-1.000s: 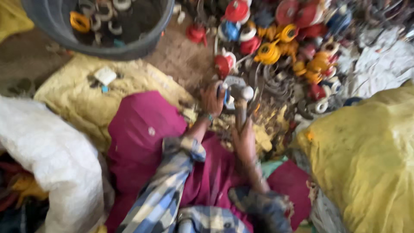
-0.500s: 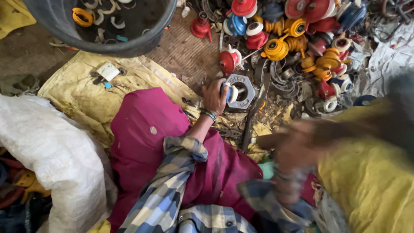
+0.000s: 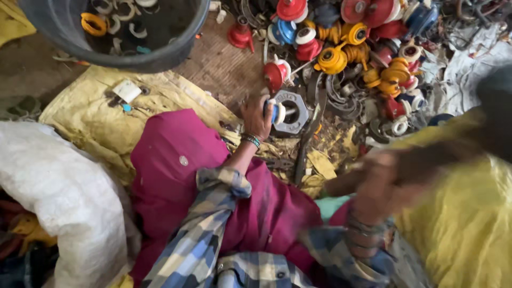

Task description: The person sits on the floor and uses a hammer to strike a small blue plastic component held in a metal fixture. They repeatedly adjust the part, tap it with the hammer, and place finished pieces into a nearby white sack.

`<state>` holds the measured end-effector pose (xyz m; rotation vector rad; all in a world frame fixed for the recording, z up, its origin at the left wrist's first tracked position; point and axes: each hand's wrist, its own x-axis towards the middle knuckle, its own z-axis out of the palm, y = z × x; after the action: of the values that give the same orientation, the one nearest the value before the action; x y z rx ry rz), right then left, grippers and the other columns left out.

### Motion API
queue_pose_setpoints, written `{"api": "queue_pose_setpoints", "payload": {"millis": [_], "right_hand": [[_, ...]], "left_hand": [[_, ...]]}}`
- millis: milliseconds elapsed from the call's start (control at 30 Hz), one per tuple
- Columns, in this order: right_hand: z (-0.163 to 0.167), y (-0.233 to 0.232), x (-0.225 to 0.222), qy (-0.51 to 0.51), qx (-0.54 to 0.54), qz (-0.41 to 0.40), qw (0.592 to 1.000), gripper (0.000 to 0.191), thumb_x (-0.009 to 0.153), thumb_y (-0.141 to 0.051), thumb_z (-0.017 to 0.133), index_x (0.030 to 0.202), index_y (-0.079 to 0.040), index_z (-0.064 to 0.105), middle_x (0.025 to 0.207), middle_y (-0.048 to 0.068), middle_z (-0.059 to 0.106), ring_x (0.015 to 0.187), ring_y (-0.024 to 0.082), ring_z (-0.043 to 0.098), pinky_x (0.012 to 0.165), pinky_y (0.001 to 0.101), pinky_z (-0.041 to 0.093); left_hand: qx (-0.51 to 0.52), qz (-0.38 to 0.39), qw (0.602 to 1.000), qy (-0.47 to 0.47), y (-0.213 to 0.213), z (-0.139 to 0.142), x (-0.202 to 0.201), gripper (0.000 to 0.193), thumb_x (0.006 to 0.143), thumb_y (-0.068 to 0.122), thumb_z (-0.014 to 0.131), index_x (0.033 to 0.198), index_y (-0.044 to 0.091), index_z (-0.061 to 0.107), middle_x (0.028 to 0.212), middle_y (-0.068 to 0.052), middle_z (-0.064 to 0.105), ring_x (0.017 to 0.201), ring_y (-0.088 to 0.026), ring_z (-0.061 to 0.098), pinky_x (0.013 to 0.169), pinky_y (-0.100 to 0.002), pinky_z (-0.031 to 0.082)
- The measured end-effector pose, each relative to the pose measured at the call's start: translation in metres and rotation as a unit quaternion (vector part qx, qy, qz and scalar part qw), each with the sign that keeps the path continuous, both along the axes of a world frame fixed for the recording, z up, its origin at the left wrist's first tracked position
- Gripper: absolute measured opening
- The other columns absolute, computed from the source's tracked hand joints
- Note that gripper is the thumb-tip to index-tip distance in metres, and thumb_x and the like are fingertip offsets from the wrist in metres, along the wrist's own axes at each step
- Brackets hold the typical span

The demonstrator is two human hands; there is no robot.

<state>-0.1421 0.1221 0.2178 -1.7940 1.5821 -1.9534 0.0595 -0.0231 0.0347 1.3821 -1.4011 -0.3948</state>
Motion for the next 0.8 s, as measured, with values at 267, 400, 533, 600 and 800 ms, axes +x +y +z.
{"api": "queue_pose_setpoints", "payload": {"millis": [267,400,533,600,800], "right_hand": [[-0.133,-0.042,0.014,0.398,0.303,-0.133,0.856,0.052,0.102,-0.029,0.064,0.139,0.004,0.049,0.099,0.021,0.067,0.082,0.035,0.064,0.072,0.0484,0.052],[-0.194,-0.045,-0.008,0.188,0.434,-0.031,0.881,0.054,0.100,-0.032,0.062,0.136,0.006,0.047,0.096,0.024,0.066,0.082,0.040,0.063,0.070,0.0508,0.051],[-0.129,-0.008,-0.041,-0.066,0.347,0.013,0.936,0.027,0.099,-0.013,0.066,0.118,0.004,0.056,0.093,0.011,0.064,0.076,0.021,0.058,0.061,0.0361,0.051],[-0.079,0.002,-0.039,-0.197,0.376,-0.006,0.905,0.026,0.096,-0.011,0.063,0.119,-0.004,0.053,0.077,0.007,0.061,0.057,0.018,0.057,0.046,0.0318,0.050],[-0.003,0.010,-0.015,-0.212,0.033,0.164,0.963,0.035,0.113,-0.021,0.062,0.140,-0.006,0.046,0.089,0.013,0.061,0.070,0.020,0.062,0.059,0.0327,0.057]], "left_hand": [[0.053,0.047,0.997,-0.039,-0.005,-0.007,0.002,0.041,0.105,0.043,0.044,0.123,0.016,0.067,0.111,-0.014,0.070,0.110,-0.035,0.060,0.102,-0.055,0.034],[0.038,0.089,0.994,-0.050,-0.008,-0.007,0.003,0.039,0.105,0.044,0.044,0.124,0.022,0.070,0.115,-0.014,0.070,0.116,-0.035,0.057,0.106,-0.058,0.031],[0.037,0.069,0.996,-0.040,-0.006,-0.012,-0.003,0.042,0.107,0.046,0.046,0.128,0.017,0.069,0.120,-0.013,0.071,0.122,-0.039,0.055,0.106,-0.061,0.028],[0.016,0.033,0.997,-0.069,-0.006,-0.012,-0.005,0.043,0.105,0.048,0.046,0.123,0.016,0.069,0.116,-0.010,0.073,0.117,-0.036,0.057,0.108,-0.063,0.026],[0.012,0.008,0.997,-0.073,-0.004,-0.013,-0.003,0.046,0.105,0.050,0.046,0.121,0.014,0.068,0.113,-0.010,0.074,0.111,-0.032,0.059,0.108,-0.060,0.027]]}}
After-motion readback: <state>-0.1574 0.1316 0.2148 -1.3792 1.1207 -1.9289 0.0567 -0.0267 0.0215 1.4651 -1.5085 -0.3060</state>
